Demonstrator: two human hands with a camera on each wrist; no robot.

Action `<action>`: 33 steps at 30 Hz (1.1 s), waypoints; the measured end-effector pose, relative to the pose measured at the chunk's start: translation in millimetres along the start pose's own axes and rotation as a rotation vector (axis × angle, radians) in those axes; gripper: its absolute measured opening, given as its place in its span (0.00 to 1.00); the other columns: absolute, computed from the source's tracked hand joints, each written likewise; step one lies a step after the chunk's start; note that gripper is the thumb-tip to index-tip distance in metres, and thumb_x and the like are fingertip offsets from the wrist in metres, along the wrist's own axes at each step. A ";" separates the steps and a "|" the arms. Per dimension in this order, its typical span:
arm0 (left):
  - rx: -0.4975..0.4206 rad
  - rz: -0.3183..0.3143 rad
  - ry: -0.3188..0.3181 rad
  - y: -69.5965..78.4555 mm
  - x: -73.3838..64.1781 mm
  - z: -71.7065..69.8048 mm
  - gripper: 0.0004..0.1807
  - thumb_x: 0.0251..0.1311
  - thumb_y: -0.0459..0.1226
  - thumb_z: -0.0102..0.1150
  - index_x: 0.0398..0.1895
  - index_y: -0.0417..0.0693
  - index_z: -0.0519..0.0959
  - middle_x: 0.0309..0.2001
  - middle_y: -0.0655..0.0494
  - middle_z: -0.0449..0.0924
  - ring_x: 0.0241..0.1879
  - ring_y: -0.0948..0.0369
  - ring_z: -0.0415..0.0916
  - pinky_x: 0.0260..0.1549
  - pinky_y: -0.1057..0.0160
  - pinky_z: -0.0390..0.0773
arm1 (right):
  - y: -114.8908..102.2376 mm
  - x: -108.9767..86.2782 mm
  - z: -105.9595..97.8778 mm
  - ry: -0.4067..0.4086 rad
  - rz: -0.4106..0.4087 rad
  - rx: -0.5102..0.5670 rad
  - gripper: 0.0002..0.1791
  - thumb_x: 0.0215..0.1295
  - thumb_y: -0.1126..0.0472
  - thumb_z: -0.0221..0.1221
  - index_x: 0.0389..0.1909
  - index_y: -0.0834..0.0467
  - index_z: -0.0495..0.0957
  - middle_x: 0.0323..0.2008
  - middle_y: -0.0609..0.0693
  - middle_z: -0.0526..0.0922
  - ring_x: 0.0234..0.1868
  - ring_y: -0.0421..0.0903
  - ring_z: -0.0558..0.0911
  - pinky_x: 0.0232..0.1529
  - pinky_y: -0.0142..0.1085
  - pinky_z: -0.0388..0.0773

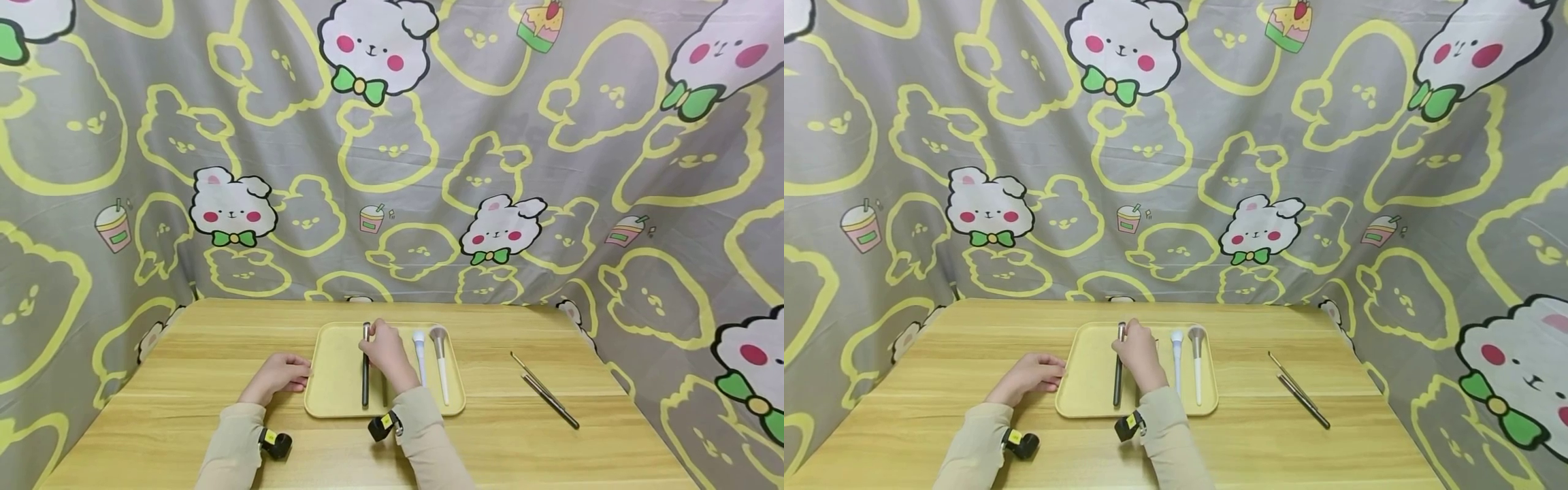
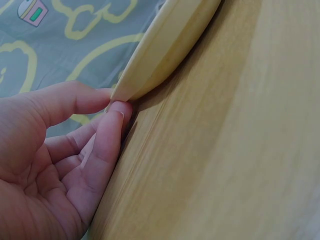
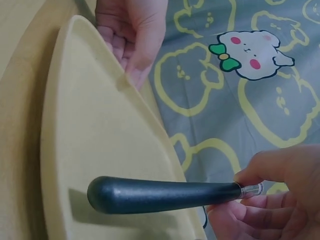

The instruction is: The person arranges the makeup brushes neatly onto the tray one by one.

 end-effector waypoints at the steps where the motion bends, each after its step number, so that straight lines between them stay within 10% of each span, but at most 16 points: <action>1: -0.001 0.000 -0.001 0.0 0.3 -0.2 0.16 0.57 0.31 0.63 0.46 0.28 0.77 0.28 0.50 0.83 0.25 0.63 0.80 0.26 0.66 0.84 | 0.6 0.2 0.7 0.004 -0.002 -0.008 0.09 0.56 0.66 0.60 0.35 0.62 0.70 0.23 0.53 0.77 0.10 0.38 0.73 0.12 0.27 0.71; 33: -0.010 -0.016 0.018 -1.7 0.6 0.9 0.15 0.58 0.31 0.62 0.45 0.29 0.78 0.28 0.51 0.83 0.25 0.64 0.79 0.26 0.68 0.83 | 17.9 6.4 22.3 0.037 -0.012 -0.147 0.08 0.57 0.67 0.60 0.29 0.60 0.69 0.21 0.50 0.71 0.19 0.44 0.71 0.17 0.30 0.68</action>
Point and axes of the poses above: each hand's wrist, its own x-axis towards the middle knuckle, its own z-axis out of the palm, y = z × x, the point moved 2 cm from there along x, towards the middle knuckle
